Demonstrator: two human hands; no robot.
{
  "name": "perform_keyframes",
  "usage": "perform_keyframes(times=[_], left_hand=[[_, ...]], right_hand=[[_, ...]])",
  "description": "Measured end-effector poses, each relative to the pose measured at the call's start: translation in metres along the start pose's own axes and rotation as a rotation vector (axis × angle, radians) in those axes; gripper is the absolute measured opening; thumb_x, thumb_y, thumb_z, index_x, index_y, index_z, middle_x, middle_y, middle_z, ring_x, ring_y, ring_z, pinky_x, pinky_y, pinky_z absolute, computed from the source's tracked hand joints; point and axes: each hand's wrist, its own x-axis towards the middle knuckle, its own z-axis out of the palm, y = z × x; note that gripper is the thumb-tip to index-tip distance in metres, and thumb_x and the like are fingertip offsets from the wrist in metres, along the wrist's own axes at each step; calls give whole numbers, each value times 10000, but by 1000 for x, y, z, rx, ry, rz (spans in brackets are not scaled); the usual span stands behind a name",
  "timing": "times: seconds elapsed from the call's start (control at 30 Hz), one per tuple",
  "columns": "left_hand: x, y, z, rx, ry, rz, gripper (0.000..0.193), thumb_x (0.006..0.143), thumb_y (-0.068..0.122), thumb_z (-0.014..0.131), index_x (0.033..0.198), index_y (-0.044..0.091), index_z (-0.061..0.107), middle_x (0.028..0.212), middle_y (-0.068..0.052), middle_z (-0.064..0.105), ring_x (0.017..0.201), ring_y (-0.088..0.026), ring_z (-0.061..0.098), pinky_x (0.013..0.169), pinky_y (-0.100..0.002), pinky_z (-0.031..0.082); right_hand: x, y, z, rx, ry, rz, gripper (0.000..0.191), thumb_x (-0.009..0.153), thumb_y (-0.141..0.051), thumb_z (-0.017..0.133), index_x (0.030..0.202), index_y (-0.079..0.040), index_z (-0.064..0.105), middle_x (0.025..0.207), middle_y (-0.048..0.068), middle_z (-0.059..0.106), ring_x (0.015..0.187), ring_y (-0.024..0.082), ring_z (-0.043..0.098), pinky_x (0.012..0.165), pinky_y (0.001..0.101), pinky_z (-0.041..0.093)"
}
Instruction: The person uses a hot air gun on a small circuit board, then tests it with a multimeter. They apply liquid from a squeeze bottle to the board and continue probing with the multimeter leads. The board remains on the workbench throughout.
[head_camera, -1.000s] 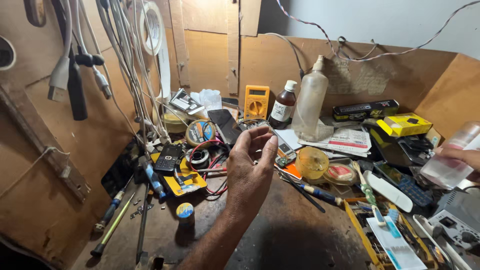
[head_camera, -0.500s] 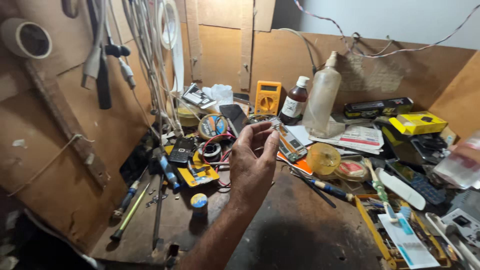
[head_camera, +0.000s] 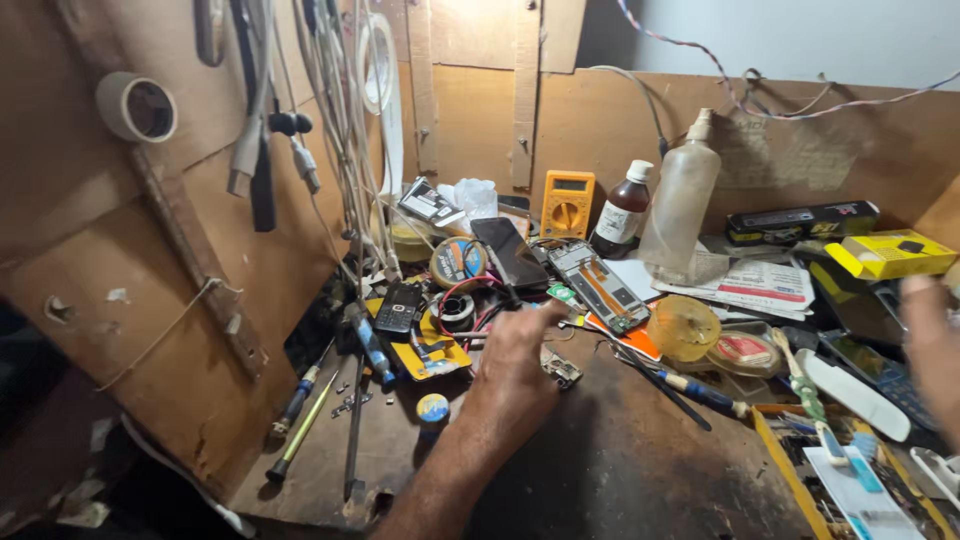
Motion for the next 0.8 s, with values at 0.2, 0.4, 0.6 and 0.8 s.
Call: perform_keyframes(times=[0.2, 0.4, 0.6, 0.8], left_hand=[[-8, -13, 8, 183, -255, 123, 629, 635, -137, 661, 1237, 38, 619, 1113, -151, 660, 1190, -394, 497, 1007, -508, 367], [-8, -11, 8, 235, -184, 114, 639, 664, -153, 655, 1267, 57, 632, 1131, -140, 668, 1129, -369, 532, 986, -493, 394], [-16, -3, 17, 217, -116, -3, 456, 791, 76, 799, 1208, 20, 621, 1118, -151, 633, 1112, -360, 523, 945, -483, 411], [-19, -3, 22, 114, 40, -20, 593, 721, 133, 850, 1242, -6, 603, 1092, -151, 646, 1083, -351, 534, 887, -495, 404]], right_hand=[[-48, -76, 8, 71, -205, -233, 225, 889, -297, 746, 931, -82, 797, 869, 86, 755, 879, 241, 664, 817, 412, 518], [-80, -101, 27, 73, -424, -167, 249, 848, -301, 752, 917, -63, 784, 948, 122, 736, 951, 319, 668, 837, 441, 536], [-105, -111, 40, -9, -494, -76, 275, 858, -333, 754, 933, -70, 773, 880, 94, 721, 951, 293, 645, 867, 432, 522], [-87, -76, 28, -135, -187, 30, 272, 945, -318, 669, 1040, -78, 757, 1064, 132, 732, 1038, 336, 652, 972, 433, 510]])
